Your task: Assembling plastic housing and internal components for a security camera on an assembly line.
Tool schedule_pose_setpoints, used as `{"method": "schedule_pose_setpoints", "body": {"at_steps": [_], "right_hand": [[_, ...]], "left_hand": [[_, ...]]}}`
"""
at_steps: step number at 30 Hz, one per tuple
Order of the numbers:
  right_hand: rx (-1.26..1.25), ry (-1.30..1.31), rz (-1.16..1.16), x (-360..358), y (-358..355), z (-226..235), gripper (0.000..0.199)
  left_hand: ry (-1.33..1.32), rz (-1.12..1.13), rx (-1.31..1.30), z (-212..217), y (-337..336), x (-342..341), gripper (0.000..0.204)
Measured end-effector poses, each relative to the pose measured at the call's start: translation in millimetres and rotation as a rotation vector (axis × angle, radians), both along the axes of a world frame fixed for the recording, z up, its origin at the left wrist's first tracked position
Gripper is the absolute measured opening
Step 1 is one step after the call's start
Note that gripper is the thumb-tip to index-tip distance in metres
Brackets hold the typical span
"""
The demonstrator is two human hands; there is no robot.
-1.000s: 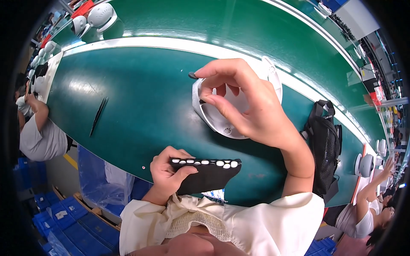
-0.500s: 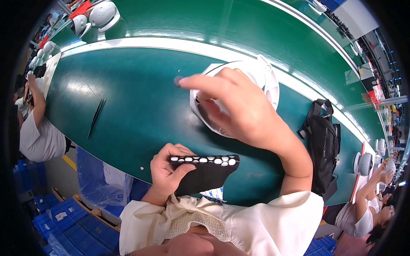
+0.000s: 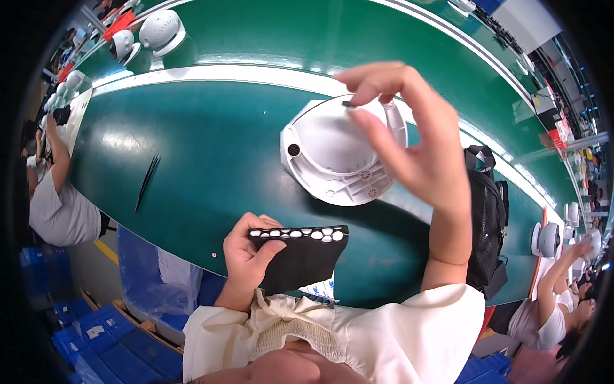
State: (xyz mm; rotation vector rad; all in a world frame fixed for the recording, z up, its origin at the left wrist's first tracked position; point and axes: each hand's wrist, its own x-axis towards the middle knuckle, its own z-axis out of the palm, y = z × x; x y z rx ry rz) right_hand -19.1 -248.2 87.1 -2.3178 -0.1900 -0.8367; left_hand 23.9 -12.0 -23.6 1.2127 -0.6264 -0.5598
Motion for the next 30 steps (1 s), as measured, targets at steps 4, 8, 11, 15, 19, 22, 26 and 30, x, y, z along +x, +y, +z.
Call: {"method": "schedule_pose_setpoints", "body": {"at_steps": [4,8,11,15,19,22,26,30], "right_hand": [[-0.047,0.146,-0.055,-10,-27,9,0.007],[0.092,0.278,-0.015,-13,-50,2,0.012],[0.126,0.276,-0.070,-14,-49,3,0.016],[0.183,0.287,-0.124,-16,-48,5,0.020],[0.159,0.336,-0.095,-15,-49,5,0.020],[0.128,0.320,-0.107,-16,-50,4,0.020],[0.108,0.306,-0.129,-15,-48,5,0.020],[0.083,0.305,-0.189,-17,-43,4,0.013]], "left_hand": [[0.015,0.008,-0.014,-2,0,-2,0.019],[0.054,0.040,-0.020,-4,-4,-4,0.020],[0.045,0.038,-0.025,-4,-2,-5,0.021],[0.044,0.057,-0.008,-5,-1,-5,0.021],[0.053,0.067,-0.007,-2,-3,-6,0.021],[0.055,0.073,-0.002,0,-4,-7,0.021],[0.058,0.071,0.005,1,-5,-8,0.020],[0.069,0.069,-0.002,1,-5,-9,0.020]]}}
